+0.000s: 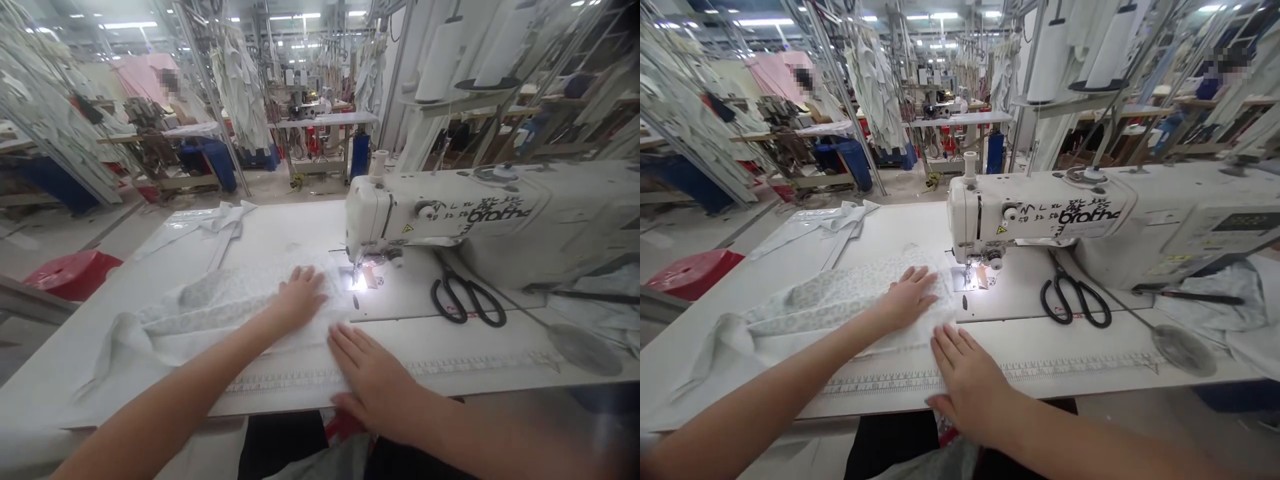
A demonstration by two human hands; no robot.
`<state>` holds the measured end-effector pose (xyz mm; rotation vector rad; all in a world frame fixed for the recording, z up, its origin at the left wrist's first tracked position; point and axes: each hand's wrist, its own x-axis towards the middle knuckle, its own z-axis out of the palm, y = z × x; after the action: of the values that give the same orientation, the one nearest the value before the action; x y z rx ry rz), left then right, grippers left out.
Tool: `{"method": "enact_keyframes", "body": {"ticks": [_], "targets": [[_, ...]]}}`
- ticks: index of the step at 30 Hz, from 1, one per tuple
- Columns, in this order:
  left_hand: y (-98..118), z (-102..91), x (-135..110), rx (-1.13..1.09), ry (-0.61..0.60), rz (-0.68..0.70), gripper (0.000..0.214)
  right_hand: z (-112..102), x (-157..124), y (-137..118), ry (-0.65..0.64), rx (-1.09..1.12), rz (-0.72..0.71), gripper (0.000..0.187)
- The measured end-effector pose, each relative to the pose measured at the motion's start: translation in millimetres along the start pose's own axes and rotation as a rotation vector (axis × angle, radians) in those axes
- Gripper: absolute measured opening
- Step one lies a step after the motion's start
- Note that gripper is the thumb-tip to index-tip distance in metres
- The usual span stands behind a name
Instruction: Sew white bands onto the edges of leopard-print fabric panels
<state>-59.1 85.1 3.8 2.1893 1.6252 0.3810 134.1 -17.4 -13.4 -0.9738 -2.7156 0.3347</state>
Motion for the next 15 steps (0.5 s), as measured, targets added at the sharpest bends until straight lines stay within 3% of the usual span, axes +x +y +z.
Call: {"method": "enact_keyframes", "body": {"ticks": [3, 6, 11, 15], "targets": [[12.6, 13.4, 13.4, 0.072, -0.046, -0.020, 0.046, -16.2, -20.9, 11.8, 0.031, 0.055, -0.056, 0.048], [15.7, 19.0, 10.8, 0.195, -0.059, -0.030, 0.049, -26.7, -21.7, 27.2, 0.108, 0.102, -0.135, 0.033], [11.6, 20.2, 15.5, 0.294, -0.035, -0.016, 0.051, -23.5, -6.3, 62.0, 0.045, 0.007, -0.281, 0.050], [9.9, 24.5, 47.1, 0.270, 0.025, 0.085, 0.041, -18.3, 1.4, 86.7, 0.058, -0.037, -0.262, 0.055]]}}
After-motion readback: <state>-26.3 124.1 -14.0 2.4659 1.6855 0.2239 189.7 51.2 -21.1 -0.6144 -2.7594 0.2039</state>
